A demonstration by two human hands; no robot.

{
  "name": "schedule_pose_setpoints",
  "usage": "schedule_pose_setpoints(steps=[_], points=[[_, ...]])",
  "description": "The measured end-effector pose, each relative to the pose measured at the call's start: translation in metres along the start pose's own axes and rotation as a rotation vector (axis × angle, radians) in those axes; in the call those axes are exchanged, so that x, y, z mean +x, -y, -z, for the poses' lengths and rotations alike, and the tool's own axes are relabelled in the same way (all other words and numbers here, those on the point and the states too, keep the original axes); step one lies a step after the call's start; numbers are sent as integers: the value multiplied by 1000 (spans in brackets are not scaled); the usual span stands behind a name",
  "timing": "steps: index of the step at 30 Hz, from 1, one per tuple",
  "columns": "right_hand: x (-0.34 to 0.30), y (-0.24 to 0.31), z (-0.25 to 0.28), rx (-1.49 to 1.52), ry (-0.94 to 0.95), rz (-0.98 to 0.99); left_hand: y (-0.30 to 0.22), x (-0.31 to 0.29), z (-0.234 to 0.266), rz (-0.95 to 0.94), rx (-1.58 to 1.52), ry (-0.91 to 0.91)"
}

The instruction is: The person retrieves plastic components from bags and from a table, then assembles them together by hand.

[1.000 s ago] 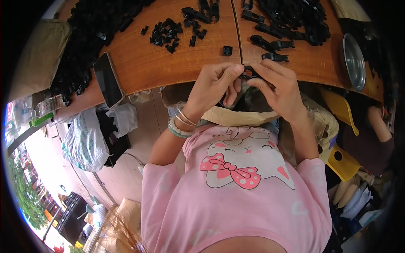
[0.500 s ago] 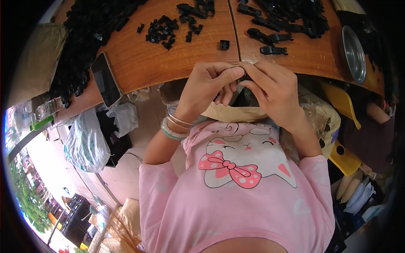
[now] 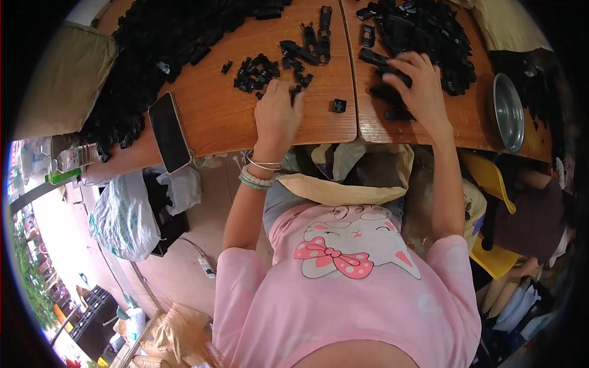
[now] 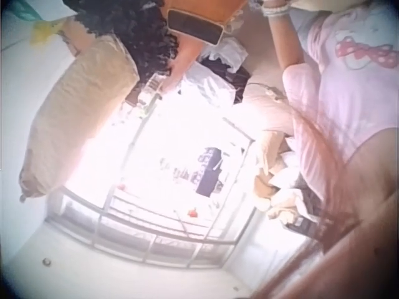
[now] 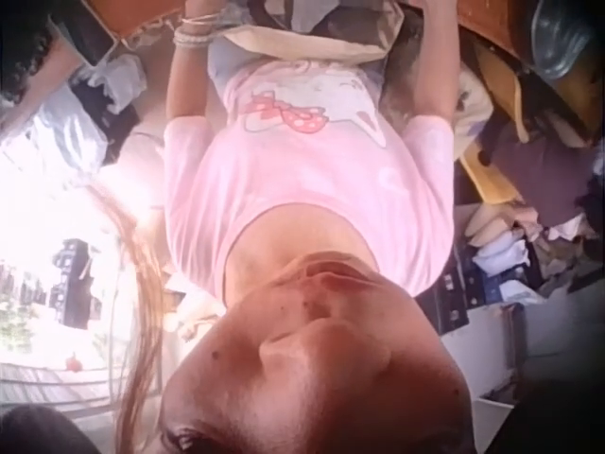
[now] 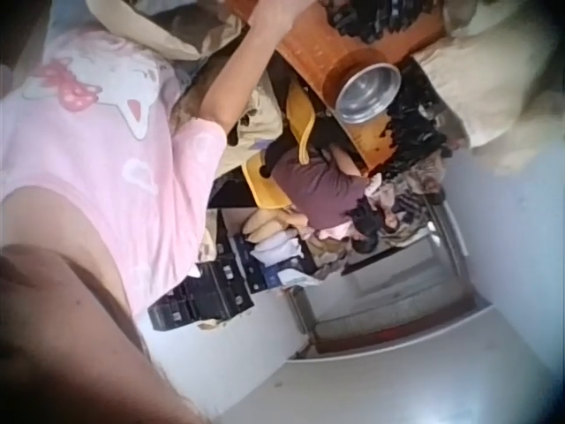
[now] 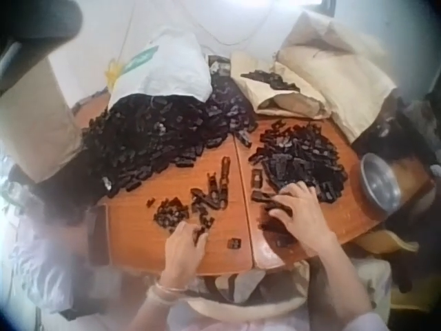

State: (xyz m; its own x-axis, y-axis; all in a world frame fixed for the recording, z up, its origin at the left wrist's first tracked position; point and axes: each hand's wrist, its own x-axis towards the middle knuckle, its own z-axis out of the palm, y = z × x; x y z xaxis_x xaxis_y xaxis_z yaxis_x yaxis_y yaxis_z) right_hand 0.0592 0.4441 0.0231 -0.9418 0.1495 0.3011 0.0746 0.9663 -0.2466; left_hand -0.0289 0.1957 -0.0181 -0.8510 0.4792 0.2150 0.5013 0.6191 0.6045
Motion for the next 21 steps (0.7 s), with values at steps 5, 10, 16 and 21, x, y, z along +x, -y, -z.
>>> schedule_pose_setpoints(steps=[5, 10, 16, 21], points=[[61, 25, -54, 3, -150, 474, -4, -4, 9, 22, -188, 49], [74, 26, -61, -134, 24, 417, -8, -1, 8, 28, -169, 55], [49, 19, -37, 260, -38, 251, -34, -4, 4, -7, -545, 62], [17, 44, 5, 1204, -83, -209, -37, 0, -14, -110, -506, 185]])
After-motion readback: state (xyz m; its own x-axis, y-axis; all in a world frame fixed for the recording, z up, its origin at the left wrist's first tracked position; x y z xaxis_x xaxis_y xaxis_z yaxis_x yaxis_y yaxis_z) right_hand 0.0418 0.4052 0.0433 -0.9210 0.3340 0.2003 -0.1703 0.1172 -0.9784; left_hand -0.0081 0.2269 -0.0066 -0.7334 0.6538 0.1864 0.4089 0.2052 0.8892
